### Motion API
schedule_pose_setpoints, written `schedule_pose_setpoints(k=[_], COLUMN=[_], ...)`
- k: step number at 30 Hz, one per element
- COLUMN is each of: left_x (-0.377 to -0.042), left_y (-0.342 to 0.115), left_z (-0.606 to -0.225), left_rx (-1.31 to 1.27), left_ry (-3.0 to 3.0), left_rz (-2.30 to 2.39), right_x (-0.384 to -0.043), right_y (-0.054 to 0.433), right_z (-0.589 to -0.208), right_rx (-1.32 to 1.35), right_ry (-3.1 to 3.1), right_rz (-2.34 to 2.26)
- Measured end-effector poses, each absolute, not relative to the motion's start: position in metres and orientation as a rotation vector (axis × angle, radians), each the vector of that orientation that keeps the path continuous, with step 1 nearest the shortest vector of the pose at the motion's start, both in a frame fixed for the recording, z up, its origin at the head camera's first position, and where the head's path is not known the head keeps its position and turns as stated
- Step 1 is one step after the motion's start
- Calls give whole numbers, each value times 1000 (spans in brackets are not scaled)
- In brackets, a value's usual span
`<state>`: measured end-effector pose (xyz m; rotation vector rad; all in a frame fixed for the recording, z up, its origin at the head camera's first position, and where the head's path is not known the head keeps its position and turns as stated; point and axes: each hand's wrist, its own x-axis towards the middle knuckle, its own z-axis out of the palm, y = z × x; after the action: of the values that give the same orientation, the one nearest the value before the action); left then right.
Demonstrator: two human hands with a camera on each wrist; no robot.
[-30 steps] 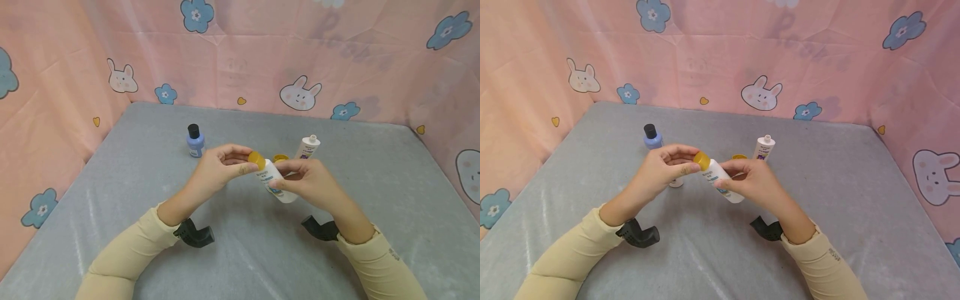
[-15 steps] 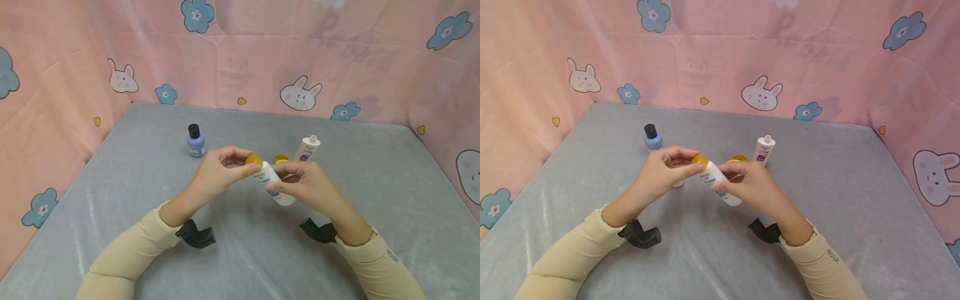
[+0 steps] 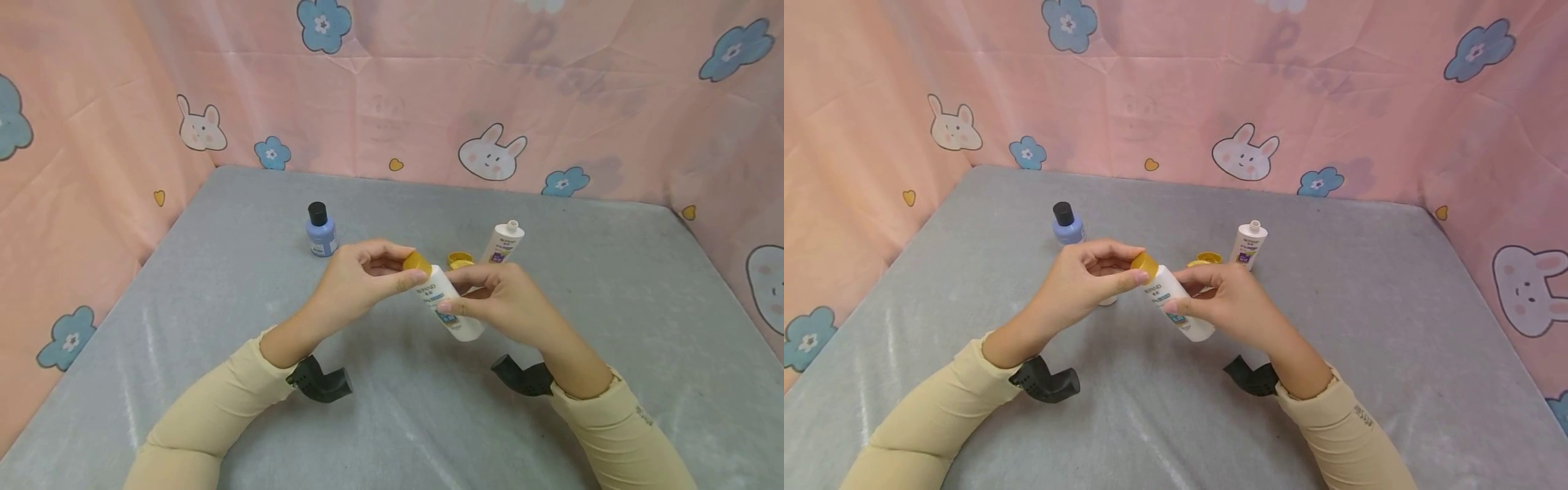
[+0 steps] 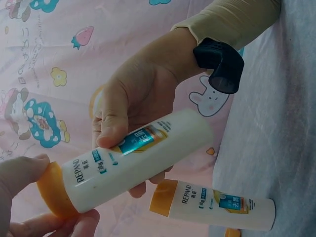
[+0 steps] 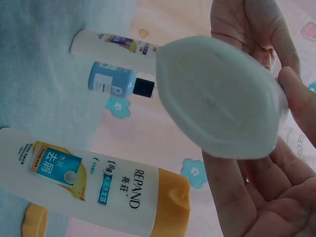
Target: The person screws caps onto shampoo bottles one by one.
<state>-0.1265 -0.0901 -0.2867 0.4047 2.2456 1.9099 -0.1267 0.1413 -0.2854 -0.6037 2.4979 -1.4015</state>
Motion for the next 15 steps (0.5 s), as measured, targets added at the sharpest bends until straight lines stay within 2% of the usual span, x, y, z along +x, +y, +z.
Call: schedule_pose_setpoints(k=[15], left_x=[-131], left_y=[-94], left_z=[-288], left_rx=[618], left_ry=[2114], left_rz=[1967], right_x=[-129], right_y=[147], right_z=[-284], right_rx=[-718], right_ry=[2242], right_rz=[-1538])
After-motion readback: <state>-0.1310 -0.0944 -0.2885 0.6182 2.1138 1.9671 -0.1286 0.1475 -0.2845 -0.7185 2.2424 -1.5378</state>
